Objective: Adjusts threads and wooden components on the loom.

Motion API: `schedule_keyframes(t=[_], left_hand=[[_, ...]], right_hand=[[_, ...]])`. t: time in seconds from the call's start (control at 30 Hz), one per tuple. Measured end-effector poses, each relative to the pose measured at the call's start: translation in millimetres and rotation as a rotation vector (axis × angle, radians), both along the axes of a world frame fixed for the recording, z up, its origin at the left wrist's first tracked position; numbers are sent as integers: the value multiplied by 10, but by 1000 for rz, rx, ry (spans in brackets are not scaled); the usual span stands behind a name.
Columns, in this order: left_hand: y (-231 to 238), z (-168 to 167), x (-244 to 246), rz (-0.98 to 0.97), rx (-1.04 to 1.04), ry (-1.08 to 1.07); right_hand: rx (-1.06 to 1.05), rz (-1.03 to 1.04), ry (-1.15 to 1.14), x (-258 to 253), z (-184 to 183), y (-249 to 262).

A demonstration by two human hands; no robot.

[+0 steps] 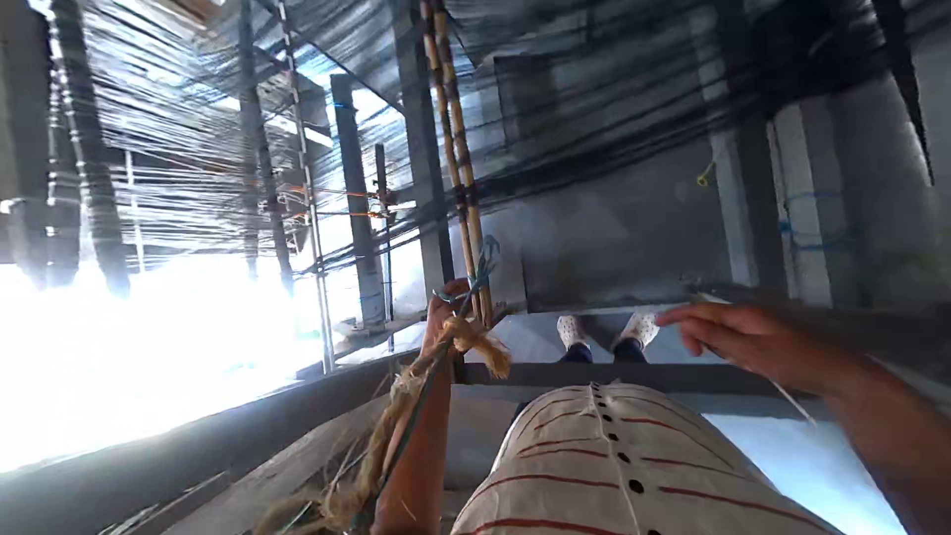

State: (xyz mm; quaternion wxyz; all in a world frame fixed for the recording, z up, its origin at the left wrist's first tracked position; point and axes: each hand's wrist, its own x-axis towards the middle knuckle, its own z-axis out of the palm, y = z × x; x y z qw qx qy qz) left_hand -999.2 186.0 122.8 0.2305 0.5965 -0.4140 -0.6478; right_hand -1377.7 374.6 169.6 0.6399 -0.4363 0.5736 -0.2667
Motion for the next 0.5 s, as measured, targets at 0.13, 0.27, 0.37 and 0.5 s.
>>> schedule_keyframes(t=[0.13,0.27,0.37,0.5], left_hand=[[-305,222,-463,192,51,411],[-543,-27,-597,238,-50,684],[-731,-106,-632,196,-40,726],[-905,-119,-649,153,9,647]], right_hand=[[-195,132,137,338,97,-1013],[-392,22,141,713,-79,-1710],[-466,-33,170,850,-155,-2067],[-463,-56,186,982,-227,-2301]])
